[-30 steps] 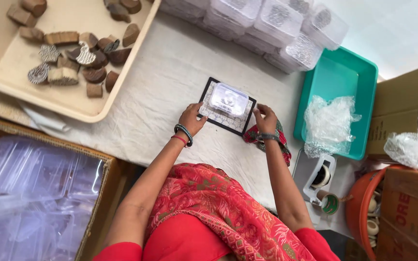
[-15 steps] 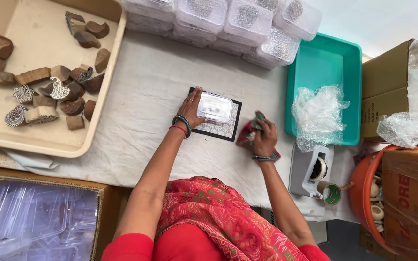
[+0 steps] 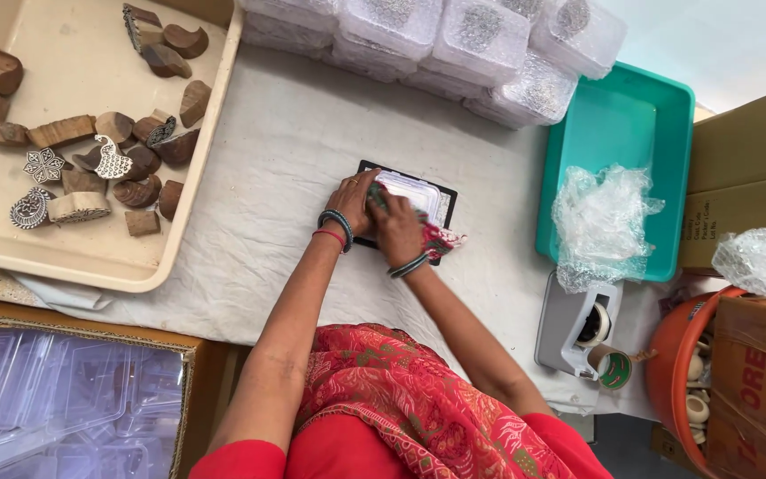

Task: The person places a small plastic container into a black frame, wraps it in bubble wrap, and secures it with tape. They then place the wrapped item on a stack of similar items and pick up another container to repeat the process.

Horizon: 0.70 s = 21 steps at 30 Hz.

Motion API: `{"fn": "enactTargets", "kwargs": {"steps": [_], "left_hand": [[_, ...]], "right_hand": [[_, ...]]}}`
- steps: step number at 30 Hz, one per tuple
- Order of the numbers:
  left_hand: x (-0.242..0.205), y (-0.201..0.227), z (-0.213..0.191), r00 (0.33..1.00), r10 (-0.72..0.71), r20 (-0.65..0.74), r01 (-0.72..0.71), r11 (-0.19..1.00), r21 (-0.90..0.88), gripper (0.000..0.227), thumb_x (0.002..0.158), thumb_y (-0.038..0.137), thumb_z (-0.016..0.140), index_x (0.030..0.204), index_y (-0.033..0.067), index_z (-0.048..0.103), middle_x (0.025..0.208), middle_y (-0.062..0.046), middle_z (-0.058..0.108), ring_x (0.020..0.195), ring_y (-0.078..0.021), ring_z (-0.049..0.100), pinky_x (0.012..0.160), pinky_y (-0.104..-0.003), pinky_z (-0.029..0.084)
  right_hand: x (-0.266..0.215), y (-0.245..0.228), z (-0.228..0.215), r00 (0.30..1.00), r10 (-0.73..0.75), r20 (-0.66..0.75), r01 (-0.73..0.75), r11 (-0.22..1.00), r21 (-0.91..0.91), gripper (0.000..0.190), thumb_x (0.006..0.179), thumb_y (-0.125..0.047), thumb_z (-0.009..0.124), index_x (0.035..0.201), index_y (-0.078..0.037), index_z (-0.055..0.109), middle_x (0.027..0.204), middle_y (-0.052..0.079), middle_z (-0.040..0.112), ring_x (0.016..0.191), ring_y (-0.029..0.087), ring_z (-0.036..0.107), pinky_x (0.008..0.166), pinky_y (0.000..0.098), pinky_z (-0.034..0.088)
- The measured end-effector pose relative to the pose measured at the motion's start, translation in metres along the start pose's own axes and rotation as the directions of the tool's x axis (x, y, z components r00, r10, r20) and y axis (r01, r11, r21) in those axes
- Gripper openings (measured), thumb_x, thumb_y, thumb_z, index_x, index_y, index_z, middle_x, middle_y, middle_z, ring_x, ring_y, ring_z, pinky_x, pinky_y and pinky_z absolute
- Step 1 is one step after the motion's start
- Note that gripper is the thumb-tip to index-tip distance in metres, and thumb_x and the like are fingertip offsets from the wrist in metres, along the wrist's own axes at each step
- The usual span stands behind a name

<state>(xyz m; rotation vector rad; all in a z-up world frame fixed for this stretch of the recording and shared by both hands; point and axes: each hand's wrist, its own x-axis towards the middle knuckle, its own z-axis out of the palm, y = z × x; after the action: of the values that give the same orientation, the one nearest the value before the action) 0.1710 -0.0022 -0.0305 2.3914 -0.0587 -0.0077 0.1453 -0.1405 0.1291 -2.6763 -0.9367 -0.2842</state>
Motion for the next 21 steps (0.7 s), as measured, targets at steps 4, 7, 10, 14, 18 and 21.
{"fn": "enactTargets", "kwargs": {"steps": [4,7,10,14,18,21], "left_hand": [[-0.004,0.084,-0.104,0.964,-0.169,0.206,0.190,0.978,-0.083,0.115,0.057,0.026,0.096,0.153,0.0250,0.033,0.151,-0.006,0.048,0.142,-0.0276,0.041,0.116,-0.043,0.038],[-0.002,0.082,-0.100,0.953,-0.192,0.233,0.209,0.977,-0.049,0.118,0.055,0.030,0.098,0.154,0.0280,0.033,0.152,-0.003,0.048,0.143,-0.0259,0.039,0.116,-0.043,0.037],[-0.001,0.090,-0.103,0.951,-0.216,0.221,0.220,0.975,0.004,0.119,0.055,0.031,0.099,0.155,0.0311,0.034,0.154,0.000,0.047,0.145,-0.0239,0.038,0.115,-0.044,0.038],[0.000,0.098,-0.112,0.927,-0.269,0.263,0.276,0.961,0.010,0.117,0.056,0.033,0.099,0.153,0.0314,0.034,0.155,0.002,0.046,0.145,-0.0221,0.037,0.117,-0.043,0.037],[0.001,0.104,-0.119,0.907,-0.296,0.301,0.290,0.955,0.063,0.114,0.060,0.033,0.097,0.155,0.0343,0.034,0.155,0.003,0.045,0.145,-0.0211,0.037,0.116,-0.043,0.038],[0.003,0.107,-0.118,0.900,-0.317,0.299,0.306,0.948,0.086,0.115,0.059,0.034,0.097,0.154,0.0360,0.033,0.157,0.005,0.043,0.146,-0.0204,0.036,0.116,-0.043,0.038]], "right_hand": [[-0.001,0.044,-0.036,0.982,0.189,0.014,-0.189,0.982,0.027,0.053,0.071,-0.004,0.069,0.123,-0.008,0.071,0.133,0.012,0.063,0.111,0.034,0.058,0.084,0.0436,0.055],[-0.011,0.069,-0.029,0.936,0.352,0.000,-0.351,0.936,-0.036,0.047,0.078,-0.003,0.068,0.124,-0.014,0.072,0.132,0.006,0.065,0.113,0.031,0.059,0.086,0.0411,0.057],[-0.004,0.051,-0.026,0.939,0.341,0.047,-0.336,0.938,-0.091,0.042,0.084,-0.004,0.069,0.124,-0.016,0.074,0.133,0.003,0.065,0.110,0.028,0.060,0.084,0.0403,0.057],[0.035,0.023,-0.041,0.989,0.107,0.105,-0.112,0.993,0.046,0.042,0.076,-0.006,0.069,0.118,-0.011,0.075,0.129,0.005,0.067,0.109,0.030,0.060,0.086,0.0406,0.057],[0.064,0.052,-0.053,0.949,0.202,0.243,-0.222,0.973,0.060,0.035,0.078,0.000,0.065,0.105,-0.016,0.080,0.115,0.000,0.074,0.107,0.029,0.062,0.086,0.0401,0.057],[0.065,0.120,-0.032,0.880,0.299,0.369,-0.357,0.929,0.101,0.034,0.080,0.001,0.063,0.103,-0.015,0.081,0.107,0.004,0.076,0.099,0.029,0.068,0.085,0.0396,0.056]]}}
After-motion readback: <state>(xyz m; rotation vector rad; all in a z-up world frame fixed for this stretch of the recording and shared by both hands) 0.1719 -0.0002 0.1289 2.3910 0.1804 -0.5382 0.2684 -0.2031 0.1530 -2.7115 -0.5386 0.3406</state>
